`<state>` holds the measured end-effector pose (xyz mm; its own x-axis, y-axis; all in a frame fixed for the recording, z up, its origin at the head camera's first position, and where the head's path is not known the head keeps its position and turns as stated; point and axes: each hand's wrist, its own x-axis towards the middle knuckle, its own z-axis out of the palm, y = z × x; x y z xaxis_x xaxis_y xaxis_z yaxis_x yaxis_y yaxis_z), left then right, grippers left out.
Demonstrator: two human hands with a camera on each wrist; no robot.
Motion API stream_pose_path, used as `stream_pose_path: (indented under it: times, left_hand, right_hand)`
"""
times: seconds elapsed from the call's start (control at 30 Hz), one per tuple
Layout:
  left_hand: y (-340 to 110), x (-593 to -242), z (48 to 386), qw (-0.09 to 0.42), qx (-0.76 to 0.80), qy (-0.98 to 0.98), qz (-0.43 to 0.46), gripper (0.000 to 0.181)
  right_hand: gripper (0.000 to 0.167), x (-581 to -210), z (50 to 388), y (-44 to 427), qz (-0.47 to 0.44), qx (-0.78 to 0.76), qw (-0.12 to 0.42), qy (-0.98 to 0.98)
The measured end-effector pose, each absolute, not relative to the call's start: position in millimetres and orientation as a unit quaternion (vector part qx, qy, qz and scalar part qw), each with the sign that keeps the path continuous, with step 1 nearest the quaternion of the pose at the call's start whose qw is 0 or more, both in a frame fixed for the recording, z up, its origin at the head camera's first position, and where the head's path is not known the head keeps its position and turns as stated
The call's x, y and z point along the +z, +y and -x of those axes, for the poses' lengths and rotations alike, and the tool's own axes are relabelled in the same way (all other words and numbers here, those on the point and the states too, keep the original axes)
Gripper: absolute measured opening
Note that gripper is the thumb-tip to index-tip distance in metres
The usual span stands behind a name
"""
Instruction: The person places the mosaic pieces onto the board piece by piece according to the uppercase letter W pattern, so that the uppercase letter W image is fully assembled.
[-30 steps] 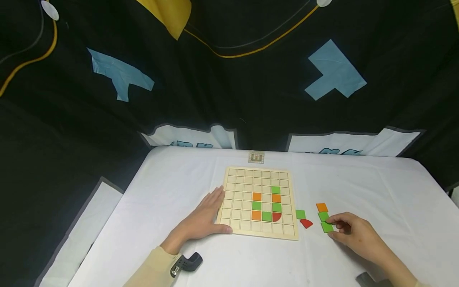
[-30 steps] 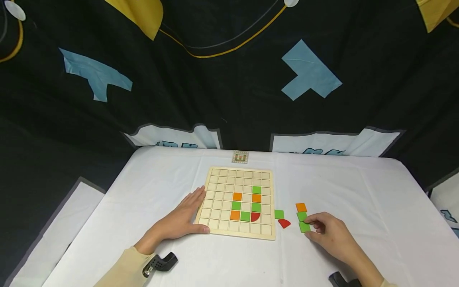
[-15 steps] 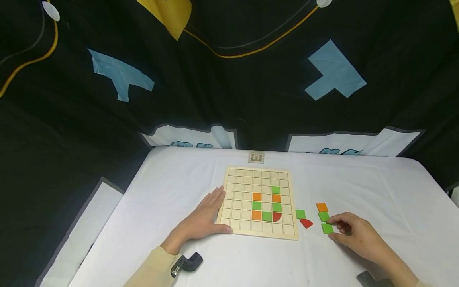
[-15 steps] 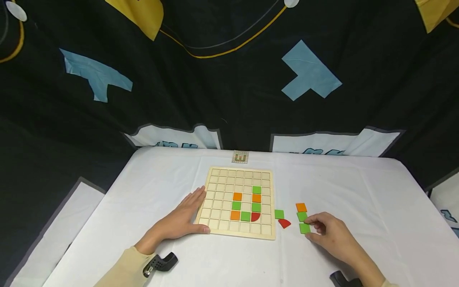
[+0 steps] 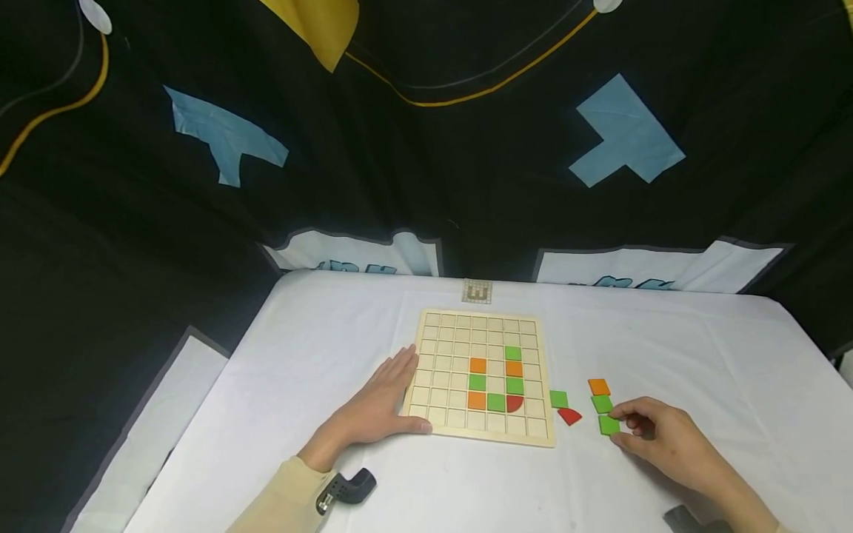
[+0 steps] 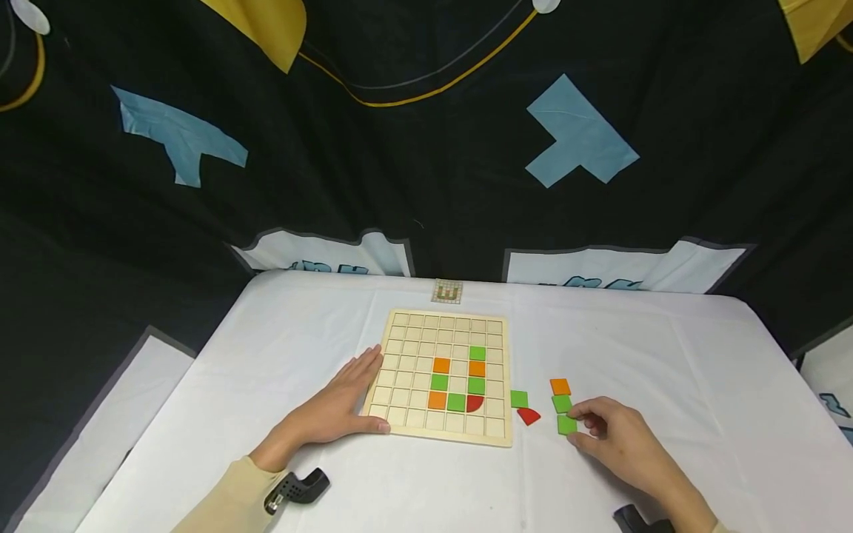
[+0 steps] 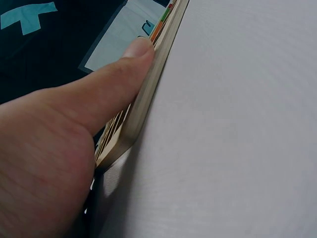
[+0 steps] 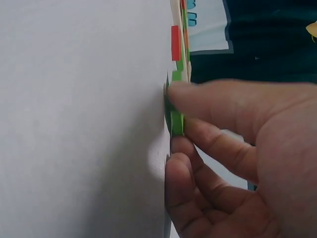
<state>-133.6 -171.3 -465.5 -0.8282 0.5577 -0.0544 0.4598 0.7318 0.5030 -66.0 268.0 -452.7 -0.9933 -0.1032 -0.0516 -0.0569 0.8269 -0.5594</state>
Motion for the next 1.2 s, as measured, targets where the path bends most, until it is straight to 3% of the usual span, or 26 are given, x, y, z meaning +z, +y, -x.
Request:
stream_pose_path:
  times: [0.43, 0.9, 1.2]
  left_hand:
    - [-170, -467, 133, 0.097, 0.247, 0.924, -0.275, 0.119]
    - [-171, -466, 134, 0.092, 0.252, 0.923, -0.274, 0.119]
    - [-172, -468, 134, 0.09, 0.248, 0.924, -0.275, 0.12]
  right_hand:
    - [0.033, -450, 65, 268, 0.033, -0.298, 0.025, 0.954]
    - [0.028, -444, 64, 260, 0.079, -0.332, -0.05, 0.939]
    - [0.027, -446, 61, 245, 0.095, -0.342, -0.07, 0.932]
